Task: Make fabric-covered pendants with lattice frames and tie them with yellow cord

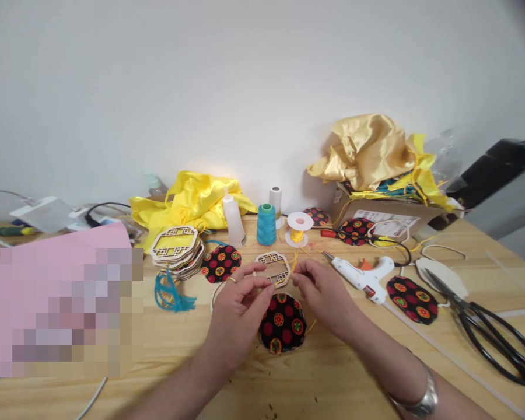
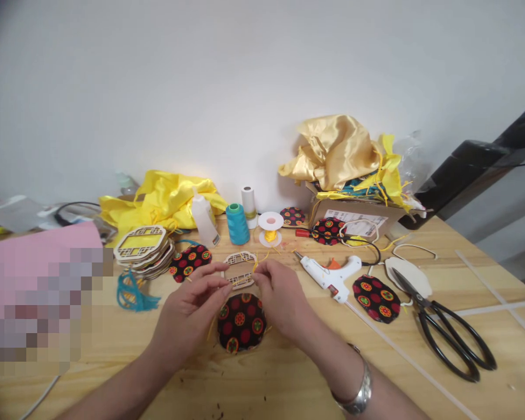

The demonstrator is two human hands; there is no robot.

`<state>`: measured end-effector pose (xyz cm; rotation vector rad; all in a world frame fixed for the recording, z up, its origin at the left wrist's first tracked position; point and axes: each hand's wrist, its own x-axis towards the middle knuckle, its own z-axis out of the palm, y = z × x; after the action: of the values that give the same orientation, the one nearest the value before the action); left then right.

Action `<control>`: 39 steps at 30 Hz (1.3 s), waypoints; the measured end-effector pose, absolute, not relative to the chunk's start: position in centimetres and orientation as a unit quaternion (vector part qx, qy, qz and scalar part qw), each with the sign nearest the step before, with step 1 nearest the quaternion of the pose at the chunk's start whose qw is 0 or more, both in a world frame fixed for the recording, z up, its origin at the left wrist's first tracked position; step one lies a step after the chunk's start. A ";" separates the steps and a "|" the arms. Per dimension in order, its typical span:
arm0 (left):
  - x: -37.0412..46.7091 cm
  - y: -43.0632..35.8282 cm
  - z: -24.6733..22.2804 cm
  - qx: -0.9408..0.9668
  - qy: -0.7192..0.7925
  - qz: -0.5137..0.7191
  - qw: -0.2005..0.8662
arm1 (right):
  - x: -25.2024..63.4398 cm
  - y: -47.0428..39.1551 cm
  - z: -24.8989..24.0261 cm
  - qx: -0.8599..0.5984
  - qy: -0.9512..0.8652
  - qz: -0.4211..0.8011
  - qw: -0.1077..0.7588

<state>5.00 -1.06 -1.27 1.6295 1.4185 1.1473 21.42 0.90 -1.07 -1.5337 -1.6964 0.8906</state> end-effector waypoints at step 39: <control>5.5 -0.8 -0.8 0.432 0.496 0.363 0.660 | 20.9 0.4 -1.0 -0.496 -0.556 0.585 0.321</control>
<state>5.46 -0.84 -0.80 0.9766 1.1229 0.8209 20.92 0.43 -1.04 -1.3020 -1.4613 1.5372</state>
